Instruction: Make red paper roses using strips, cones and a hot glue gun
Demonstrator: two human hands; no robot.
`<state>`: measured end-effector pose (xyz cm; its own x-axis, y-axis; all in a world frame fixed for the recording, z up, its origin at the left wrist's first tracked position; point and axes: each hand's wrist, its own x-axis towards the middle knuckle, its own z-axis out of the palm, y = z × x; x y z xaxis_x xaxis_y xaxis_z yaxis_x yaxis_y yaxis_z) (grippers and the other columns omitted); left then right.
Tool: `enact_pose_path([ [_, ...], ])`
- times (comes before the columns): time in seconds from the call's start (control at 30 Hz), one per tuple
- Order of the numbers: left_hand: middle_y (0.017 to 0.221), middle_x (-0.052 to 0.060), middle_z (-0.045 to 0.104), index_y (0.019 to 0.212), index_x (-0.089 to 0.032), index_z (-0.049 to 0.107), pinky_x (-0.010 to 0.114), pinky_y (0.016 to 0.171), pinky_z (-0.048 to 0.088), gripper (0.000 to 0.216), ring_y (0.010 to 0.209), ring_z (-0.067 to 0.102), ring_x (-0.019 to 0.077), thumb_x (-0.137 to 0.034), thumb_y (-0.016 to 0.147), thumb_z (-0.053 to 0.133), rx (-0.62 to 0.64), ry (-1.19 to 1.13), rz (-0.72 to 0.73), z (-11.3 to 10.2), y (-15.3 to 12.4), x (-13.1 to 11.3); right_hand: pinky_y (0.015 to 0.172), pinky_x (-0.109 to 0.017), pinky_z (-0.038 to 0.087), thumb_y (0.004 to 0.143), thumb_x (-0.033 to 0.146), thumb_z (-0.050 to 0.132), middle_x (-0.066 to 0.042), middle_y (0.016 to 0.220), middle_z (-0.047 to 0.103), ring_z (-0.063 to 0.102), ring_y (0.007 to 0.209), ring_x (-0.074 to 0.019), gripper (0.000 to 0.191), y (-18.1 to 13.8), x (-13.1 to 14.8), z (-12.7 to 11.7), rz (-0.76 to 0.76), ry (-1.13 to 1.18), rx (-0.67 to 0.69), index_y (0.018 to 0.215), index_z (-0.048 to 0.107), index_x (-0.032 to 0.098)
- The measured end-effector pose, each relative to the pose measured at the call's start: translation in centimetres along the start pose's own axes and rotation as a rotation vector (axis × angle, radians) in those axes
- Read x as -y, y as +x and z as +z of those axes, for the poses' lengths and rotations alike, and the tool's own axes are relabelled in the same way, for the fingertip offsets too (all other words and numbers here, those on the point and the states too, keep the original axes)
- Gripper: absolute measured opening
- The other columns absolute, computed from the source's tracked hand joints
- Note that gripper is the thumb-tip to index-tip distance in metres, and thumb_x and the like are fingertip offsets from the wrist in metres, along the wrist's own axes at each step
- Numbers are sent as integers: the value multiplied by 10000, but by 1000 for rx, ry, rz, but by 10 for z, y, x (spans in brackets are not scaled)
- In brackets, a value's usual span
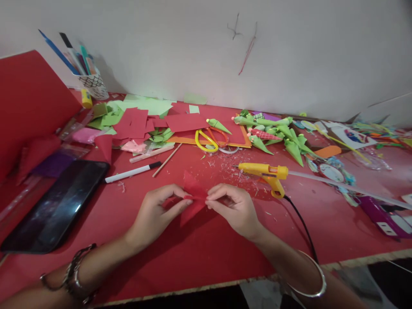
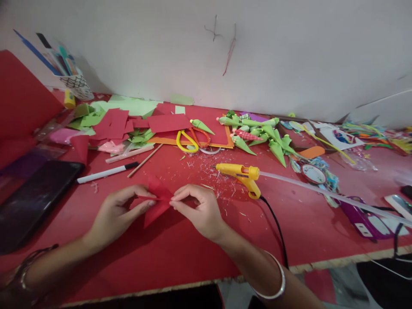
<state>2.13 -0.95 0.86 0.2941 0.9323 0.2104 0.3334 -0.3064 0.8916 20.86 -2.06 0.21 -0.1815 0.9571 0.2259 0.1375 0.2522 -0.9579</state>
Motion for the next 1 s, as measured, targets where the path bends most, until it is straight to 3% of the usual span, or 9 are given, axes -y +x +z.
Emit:
enact_pose_path([
  [0.27, 699, -4, 613, 674, -160, 543, 206, 609, 451, 110, 651, 561, 107, -236, 741, 586, 25, -101, -111, 0, -3, 3, 557, -198, 467, 743, 170, 583, 14, 712, 584, 567, 606, -74, 68, 2, 3, -1, 71, 149, 40, 680, 565, 185],
  [0.47, 686, -9, 595, 703, -156, 539, 222, 624, 454, 111, 662, 552, 113, -251, 748, 576, 49, -147, -159, 2, -2, 3, 561, -194, 453, 758, 185, 561, 25, 701, 542, 545, 595, -69, 43, 0, 1, -2, 92, 88, -5, 764, 519, 195],
  [0.6, 700, 3, 592, 717, -151, 546, 240, 641, 453, 124, 681, 547, 122, -266, 754, 573, 92, -104, -141, 1, -2, 3, 542, -192, 449, 766, 234, 555, 28, 717, 545, 547, 567, -66, 139, 0, -3, -2, 218, 167, 125, 883, 488, 199],
  [0.73, 707, 1, 599, 732, -150, 561, 247, 674, 455, 88, 704, 555, 121, -230, 768, 556, 147, -118, -116, 0, -2, 3, 481, -183, 429, 831, 355, 451, 17, 596, 552, 535, 492, -66, 241, 0, -1, -1, 330, 173, 322, 711, 522, 159],
  [0.9, 672, -18, 575, 664, -154, 509, 221, 636, 446, 129, 648, 537, 97, -222, 759, 564, 140, -120, -102, 1, -3, 2, 484, -183, 416, 857, 347, 406, 3, 567, 572, 526, 496, -70, 343, 1, 3, -2, 269, 68, 336, 609, 542, 154],
  [1.0, 704, -16, 578, 837, -173, 473, 232, 643, 456, 144, 663, 555, 105, -234, 753, 572, 113, -214, -143, 2, -2, 1, 481, -180, 406, 865, 340, 392, 3, 556, 571, 521, 496, -70, 355, 1, 2, -2, 239, 37, 339, 601, 540, 156],
])
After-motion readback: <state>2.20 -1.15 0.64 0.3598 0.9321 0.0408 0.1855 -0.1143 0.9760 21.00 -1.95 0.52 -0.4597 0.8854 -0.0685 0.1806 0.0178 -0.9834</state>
